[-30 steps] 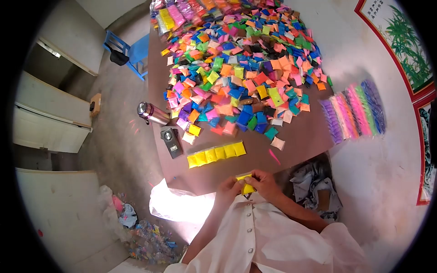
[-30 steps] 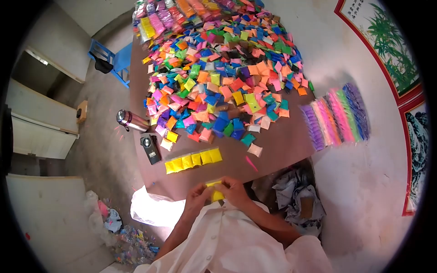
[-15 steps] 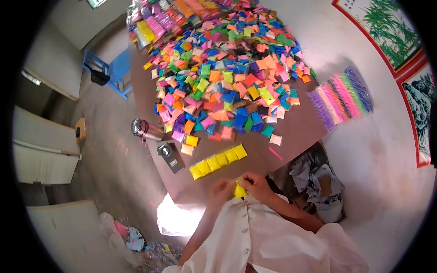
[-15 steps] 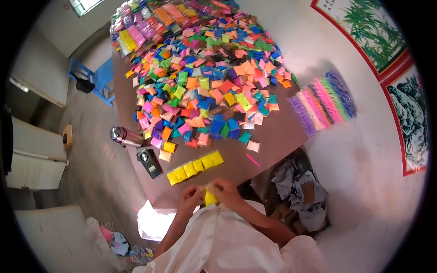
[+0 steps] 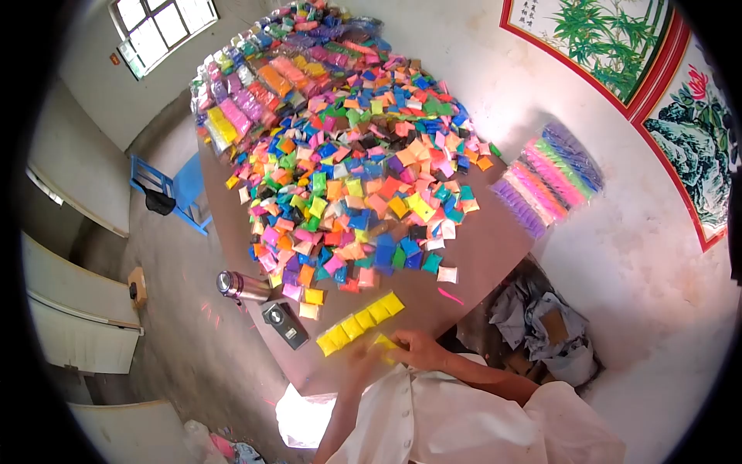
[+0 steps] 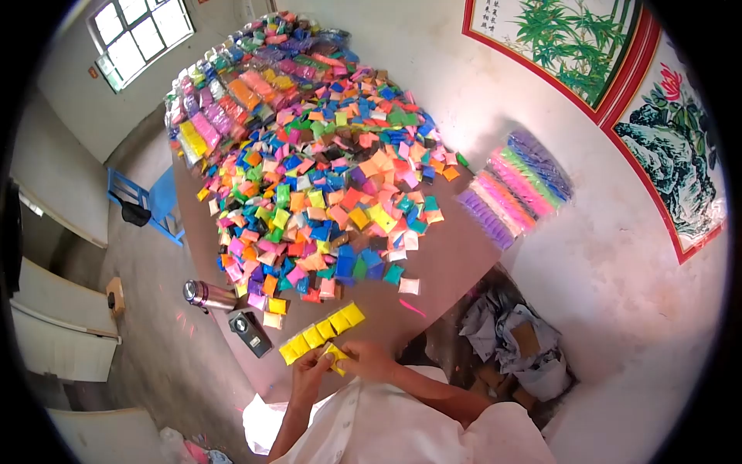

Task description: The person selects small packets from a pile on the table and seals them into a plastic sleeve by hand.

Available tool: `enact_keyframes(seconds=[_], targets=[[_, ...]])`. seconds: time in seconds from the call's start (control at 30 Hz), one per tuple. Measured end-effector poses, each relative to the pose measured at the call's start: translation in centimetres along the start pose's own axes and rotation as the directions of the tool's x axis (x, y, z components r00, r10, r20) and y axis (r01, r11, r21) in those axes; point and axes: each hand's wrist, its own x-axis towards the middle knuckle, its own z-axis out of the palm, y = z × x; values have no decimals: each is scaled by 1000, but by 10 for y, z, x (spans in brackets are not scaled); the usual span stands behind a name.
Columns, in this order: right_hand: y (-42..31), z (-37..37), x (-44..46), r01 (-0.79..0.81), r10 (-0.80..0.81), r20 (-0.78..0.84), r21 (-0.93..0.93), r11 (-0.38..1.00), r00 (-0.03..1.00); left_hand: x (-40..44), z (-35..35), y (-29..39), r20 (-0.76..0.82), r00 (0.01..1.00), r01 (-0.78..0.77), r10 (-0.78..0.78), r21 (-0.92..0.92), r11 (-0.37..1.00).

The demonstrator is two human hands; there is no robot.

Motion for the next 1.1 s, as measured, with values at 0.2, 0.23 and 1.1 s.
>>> enact_keyframes(seconds=[0.2, 0.23, 1.1], targets=[[-12, -38, -5, 67, -66, 15, -61, 996, 998, 10, 35, -2, -58, 997, -52, 51, -8, 999], [-11, -45, -7, 77, -76, 19, -59, 995, 997, 11, 43, -2, -75, 994, -79, 76, -29, 997], [29, -161, -30, -126, 111, 104, 148, 981, 988, 19, 158, -73, -236, 969, 64, -77, -61, 996]])
